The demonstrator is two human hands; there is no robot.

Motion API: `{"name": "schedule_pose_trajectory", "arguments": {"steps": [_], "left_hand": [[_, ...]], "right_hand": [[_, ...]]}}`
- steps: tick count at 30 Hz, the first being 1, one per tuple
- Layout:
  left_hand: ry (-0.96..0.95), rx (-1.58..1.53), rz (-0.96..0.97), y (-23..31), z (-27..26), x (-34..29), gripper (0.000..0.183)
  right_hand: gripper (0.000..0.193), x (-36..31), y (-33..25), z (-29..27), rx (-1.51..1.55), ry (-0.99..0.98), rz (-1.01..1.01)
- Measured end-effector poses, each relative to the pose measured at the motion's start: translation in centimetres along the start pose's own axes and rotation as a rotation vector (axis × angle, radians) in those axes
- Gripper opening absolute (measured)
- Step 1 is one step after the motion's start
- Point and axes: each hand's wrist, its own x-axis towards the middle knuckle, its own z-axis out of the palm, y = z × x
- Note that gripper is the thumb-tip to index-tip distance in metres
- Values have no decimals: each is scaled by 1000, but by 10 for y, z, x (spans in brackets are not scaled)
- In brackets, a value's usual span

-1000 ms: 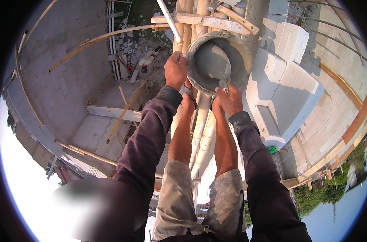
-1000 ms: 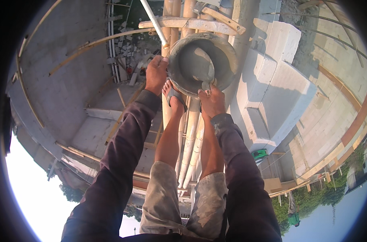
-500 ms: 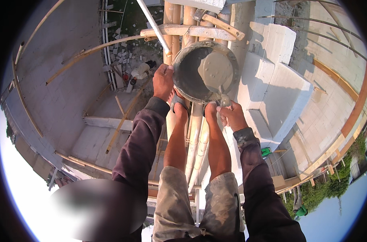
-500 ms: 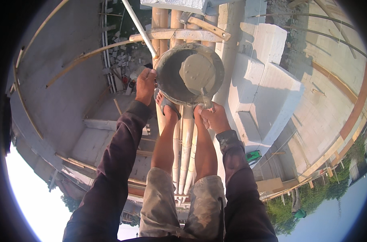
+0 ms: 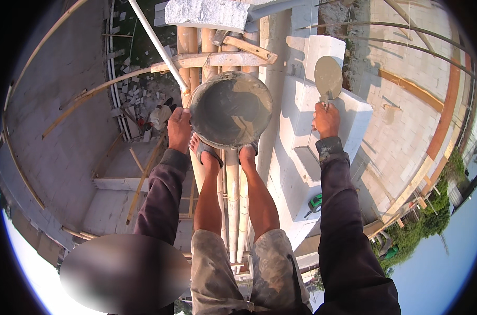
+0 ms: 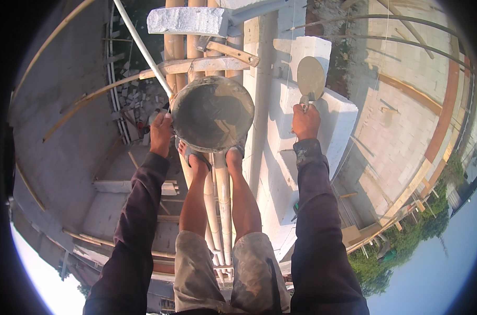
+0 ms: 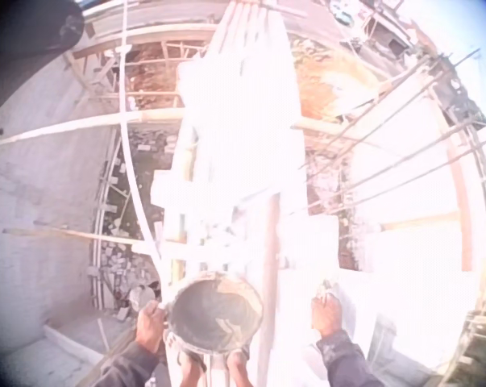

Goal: The person measures a white block with a tape measure, breaks it with a hammer, and places it on a bamboo scaffold. They then scoop mortar from a bucket with a trowel and apply it to the block before positioning it on the scaffold.

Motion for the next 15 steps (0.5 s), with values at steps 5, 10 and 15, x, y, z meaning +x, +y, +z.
{"name": "schedule_pose_trajectory", "arguments": {"steps": [5, 10, 15], "left_hand": [[-93, -29, -78, -3, -6, 2, 25], [-42, -85, -8, 4, -3, -4, 28], [-5, -119, -22, 10, 1, -7, 29]], "right_hand": [[24, 108, 10, 43, -458, -108, -248], [23, 132, -17, 62, -249, -30, -53], [30, 108, -33, 61, -281, 15, 115]]}}
